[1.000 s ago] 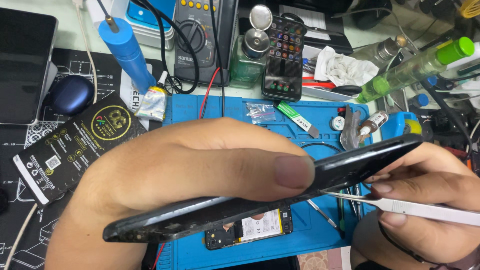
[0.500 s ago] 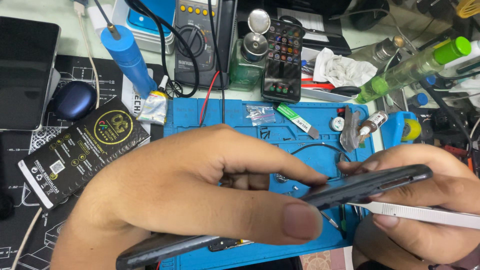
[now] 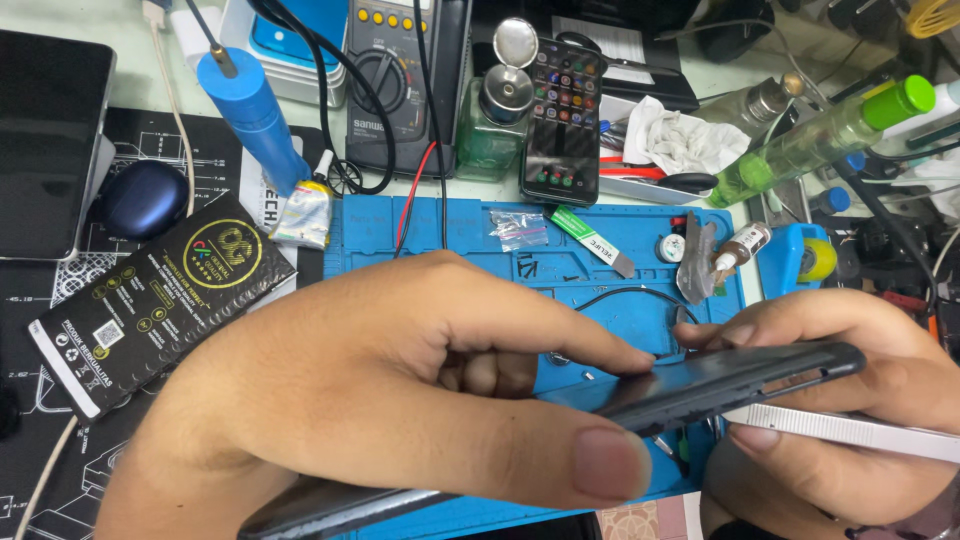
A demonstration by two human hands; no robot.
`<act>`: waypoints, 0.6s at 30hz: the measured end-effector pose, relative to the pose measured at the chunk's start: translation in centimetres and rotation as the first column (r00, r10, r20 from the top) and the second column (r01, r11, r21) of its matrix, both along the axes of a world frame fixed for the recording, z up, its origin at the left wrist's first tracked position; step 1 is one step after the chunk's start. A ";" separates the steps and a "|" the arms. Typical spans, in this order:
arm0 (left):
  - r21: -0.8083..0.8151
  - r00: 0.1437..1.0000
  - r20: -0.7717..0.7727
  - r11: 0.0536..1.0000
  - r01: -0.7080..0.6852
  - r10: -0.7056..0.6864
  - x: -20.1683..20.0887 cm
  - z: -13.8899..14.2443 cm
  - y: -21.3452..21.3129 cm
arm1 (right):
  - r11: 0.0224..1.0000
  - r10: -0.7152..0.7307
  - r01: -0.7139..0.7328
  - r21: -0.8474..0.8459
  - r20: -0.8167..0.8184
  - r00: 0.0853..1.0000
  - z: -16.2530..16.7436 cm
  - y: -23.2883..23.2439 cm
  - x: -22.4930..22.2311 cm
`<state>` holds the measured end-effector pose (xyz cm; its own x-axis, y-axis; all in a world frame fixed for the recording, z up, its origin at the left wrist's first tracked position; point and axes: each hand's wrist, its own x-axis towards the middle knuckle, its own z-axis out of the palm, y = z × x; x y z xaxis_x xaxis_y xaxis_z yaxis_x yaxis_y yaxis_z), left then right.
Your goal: The person pries open the back cover of a smartphone on a blue repair mat, then uses a screwdriver and tweezers to work on the internal battery and components. They hold the phone and back cover while prying along the edge with a metal tool, then set the parts on the mat.
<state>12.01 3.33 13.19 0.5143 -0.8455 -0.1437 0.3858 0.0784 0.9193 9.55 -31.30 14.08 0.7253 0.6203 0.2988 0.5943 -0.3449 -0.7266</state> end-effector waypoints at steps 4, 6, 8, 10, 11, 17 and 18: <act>0.023 0.999 0.051 1.000 -0.010 0.009 0.1 0.0 -0.1 | 1.000 -0.016 0.016 -0.021 0.004 1.000 0.2 0.2 -0.1; 0.022 0.998 0.063 1.000 -0.011 0.010 0.1 0.0 -0.1 | 0.999 -0.035 0.035 -0.013 0.000 0.999 0.1 0.3 -0.2; 0.020 0.998 0.057 1.000 -0.009 0.008 0.1 0.0 -0.2 | 1.000 -0.020 0.020 0.008 0.008 1.000 0.0 0.4 -0.1; 0.016 0.999 0.049 1.000 -0.007 0.007 0.1 0.0 -0.2 | 1.000 -0.006 0.006 0.023 0.012 1.000 -0.1 0.4 0.0; 0.011 0.999 0.044 1.000 -0.008 0.007 0.1 0.0 -0.2 | 1.000 0.001 -0.001 0.027 0.012 1.000 -0.1 0.5 0.0; 0.001 0.999 0.052 1.000 -0.001 0.001 0.2 0.2 -0.2 | 1.000 0.008 -0.009 0.013 0.037 0.999 -0.1 0.6 0.1; -0.006 0.999 0.053 1.000 0.001 0.000 0.2 0.2 -0.2 | 1.000 0.009 -0.009 0.015 0.037 0.999 0.0 0.6 0.1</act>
